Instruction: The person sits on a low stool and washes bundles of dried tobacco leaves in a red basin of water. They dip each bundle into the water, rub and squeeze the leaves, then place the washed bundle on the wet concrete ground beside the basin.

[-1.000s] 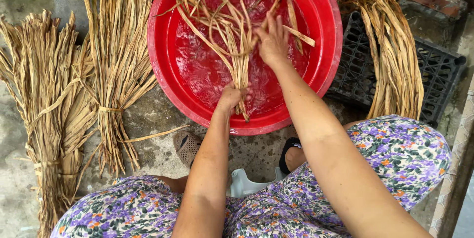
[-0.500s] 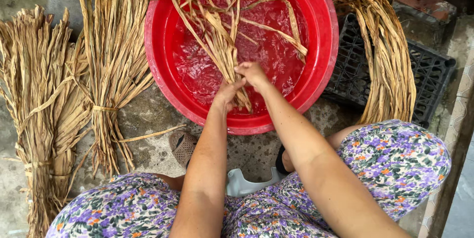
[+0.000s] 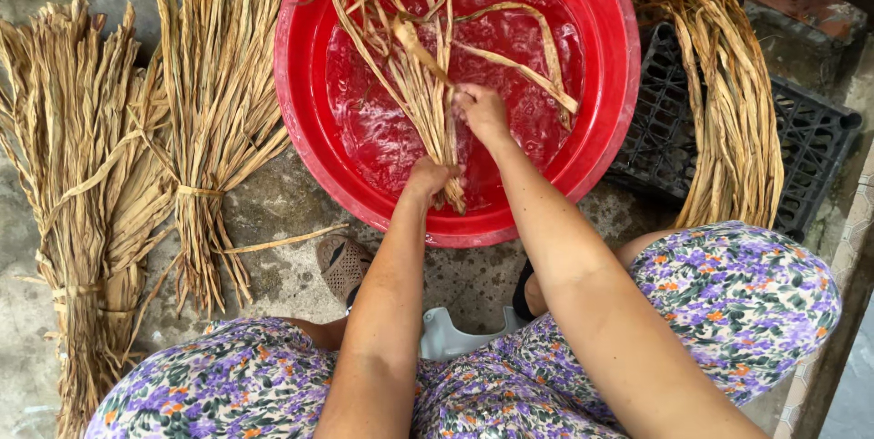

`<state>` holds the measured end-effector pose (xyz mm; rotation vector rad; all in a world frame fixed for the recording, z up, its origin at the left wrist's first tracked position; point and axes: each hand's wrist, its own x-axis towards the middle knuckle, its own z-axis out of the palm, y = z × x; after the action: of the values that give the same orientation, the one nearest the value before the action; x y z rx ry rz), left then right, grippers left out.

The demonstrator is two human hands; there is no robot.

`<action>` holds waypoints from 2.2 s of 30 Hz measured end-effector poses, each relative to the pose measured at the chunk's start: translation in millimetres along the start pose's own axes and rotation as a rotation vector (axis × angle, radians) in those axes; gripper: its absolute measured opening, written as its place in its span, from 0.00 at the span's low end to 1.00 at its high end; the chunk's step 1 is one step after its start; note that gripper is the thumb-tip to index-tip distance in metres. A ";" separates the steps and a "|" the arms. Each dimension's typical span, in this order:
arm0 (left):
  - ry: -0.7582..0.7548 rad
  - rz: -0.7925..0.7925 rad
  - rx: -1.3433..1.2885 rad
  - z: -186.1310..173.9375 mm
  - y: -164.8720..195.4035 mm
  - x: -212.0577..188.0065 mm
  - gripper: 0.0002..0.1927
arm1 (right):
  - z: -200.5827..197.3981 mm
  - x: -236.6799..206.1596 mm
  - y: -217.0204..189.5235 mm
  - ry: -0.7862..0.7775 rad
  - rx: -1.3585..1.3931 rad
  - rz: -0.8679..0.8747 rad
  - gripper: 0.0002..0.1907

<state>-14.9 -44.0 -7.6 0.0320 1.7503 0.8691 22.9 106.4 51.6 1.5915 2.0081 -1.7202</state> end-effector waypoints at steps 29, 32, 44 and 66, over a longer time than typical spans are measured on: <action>-0.133 -0.040 -0.573 -20.7 39.0 -16.9 0.25 | -3.3 -26.9 -2.3 -0.322 -0.433 -0.121 0.11; -0.079 -0.033 -0.534 -24.6 42.9 -19.9 0.23 | -21.6 -13.5 -5.8 -0.003 0.066 -0.068 0.14; 0.108 -0.108 -0.156 -18.7 14.1 19.0 0.21 | 4.2 -27.3 10.1 -0.157 0.029 0.178 0.18; -0.133 0.002 -0.464 2.8 14.3 -50.0 0.15 | -4.4 -57.6 7.6 -0.228 0.296 -0.150 0.26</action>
<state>0.5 -53.8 41.1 -0.2106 1.3922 1.2272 57.5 71.7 83.1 1.2620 1.8751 -2.2292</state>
